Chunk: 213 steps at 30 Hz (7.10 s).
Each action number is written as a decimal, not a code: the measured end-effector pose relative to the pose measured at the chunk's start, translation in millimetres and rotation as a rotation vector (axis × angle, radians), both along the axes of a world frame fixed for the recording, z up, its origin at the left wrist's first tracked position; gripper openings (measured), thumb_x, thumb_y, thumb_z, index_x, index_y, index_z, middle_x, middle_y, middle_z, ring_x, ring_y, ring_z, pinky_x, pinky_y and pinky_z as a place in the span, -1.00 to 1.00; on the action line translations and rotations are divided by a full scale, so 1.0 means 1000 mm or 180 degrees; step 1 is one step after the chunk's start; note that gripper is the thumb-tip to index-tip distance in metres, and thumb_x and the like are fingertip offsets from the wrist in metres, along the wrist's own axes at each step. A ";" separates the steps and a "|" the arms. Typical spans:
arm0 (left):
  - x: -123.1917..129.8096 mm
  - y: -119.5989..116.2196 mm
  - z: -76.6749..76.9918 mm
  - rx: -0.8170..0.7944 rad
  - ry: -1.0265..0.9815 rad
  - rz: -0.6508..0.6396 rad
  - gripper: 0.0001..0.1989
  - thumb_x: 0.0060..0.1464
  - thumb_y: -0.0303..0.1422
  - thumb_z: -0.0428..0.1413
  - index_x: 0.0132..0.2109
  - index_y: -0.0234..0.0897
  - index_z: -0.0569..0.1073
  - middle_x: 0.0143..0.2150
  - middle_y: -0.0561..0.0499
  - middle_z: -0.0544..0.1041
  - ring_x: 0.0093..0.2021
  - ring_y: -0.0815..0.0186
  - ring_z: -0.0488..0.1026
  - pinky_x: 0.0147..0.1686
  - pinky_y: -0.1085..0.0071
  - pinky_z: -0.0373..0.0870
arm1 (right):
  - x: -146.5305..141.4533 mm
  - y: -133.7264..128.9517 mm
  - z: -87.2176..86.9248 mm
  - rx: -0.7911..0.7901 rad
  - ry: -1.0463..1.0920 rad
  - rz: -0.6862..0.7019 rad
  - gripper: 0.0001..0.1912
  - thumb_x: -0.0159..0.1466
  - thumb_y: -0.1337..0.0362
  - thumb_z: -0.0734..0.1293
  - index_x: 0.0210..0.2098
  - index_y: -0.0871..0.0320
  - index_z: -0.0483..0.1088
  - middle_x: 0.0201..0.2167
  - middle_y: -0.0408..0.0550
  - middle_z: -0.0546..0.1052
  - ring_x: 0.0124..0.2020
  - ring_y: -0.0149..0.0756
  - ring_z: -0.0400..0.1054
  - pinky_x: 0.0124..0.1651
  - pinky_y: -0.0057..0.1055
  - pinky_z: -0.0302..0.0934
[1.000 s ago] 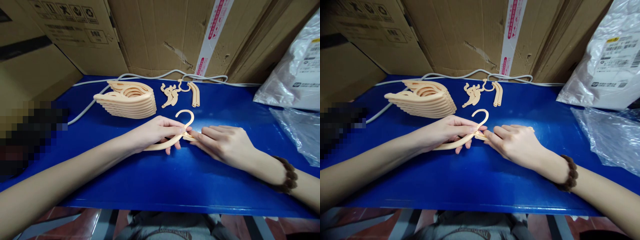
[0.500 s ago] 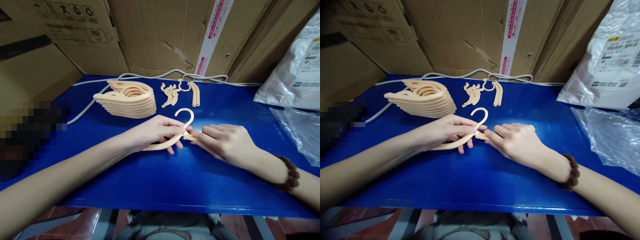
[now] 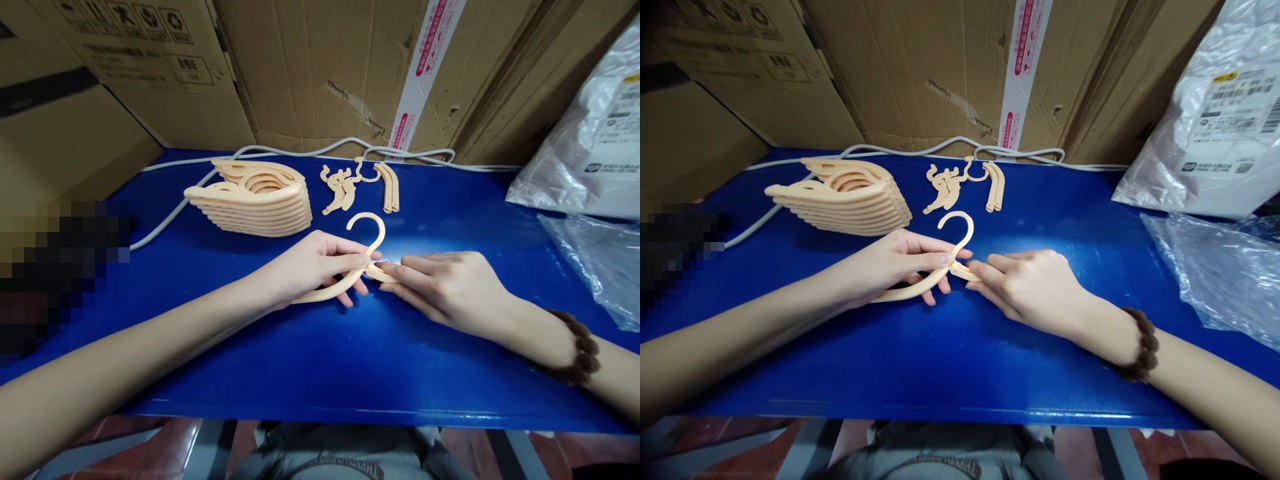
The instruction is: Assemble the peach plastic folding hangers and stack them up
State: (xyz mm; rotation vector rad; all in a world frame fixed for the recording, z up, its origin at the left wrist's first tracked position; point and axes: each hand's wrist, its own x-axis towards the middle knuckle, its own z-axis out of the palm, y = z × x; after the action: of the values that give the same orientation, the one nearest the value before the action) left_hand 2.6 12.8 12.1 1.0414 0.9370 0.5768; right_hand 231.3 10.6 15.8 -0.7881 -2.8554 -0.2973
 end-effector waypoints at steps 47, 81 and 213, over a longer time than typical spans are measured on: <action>0.015 -0.006 0.001 0.0308 0.0307 0.0311 -0.90 0.14 -0.48 0.18 -0.26 -0.43 0.60 -0.48 -0.06 0.59 -0.46 0.33 0.57 -0.55 0.57 0.50 | -0.013 -0.002 -0.003 -0.1574 0.1461 -0.0476 -0.87 0.34 0.26 0.31 -0.33 0.16 0.37 -0.29 -0.07 0.47 -0.32 -0.33 0.37 -0.29 -0.42 0.22; -0.004 0.002 -0.002 -0.0117 -0.0470 0.0229 -0.77 0.18 -0.43 0.19 -0.01 -0.22 0.57 -0.29 0.02 0.59 -0.35 0.40 0.56 -0.48 0.59 0.55 | 0.002 0.009 0.003 0.0057 0.0094 0.0181 -0.72 0.46 0.21 0.10 -0.24 0.18 0.35 -0.42 -0.12 0.50 -0.43 -0.37 0.41 -0.43 -0.42 0.09; -0.003 -0.013 -0.020 0.5068 0.3238 -0.0988 -0.67 0.37 -0.22 -0.10 0.13 -0.20 0.41 -0.33 0.11 0.55 -0.43 0.32 0.52 -0.55 0.38 0.23 | 0.011 0.031 -0.006 -0.0166 0.0663 0.0203 -0.68 0.43 0.14 0.15 -0.01 0.15 0.41 -0.19 0.04 0.51 -0.21 -0.19 0.32 -0.14 -0.22 0.12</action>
State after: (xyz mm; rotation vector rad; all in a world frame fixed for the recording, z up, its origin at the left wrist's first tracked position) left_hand -0.1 -0.3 -7.6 3.0435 1.0397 0.4488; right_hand 242.5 41.6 10.1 -0.6914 -2.6951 -0.1243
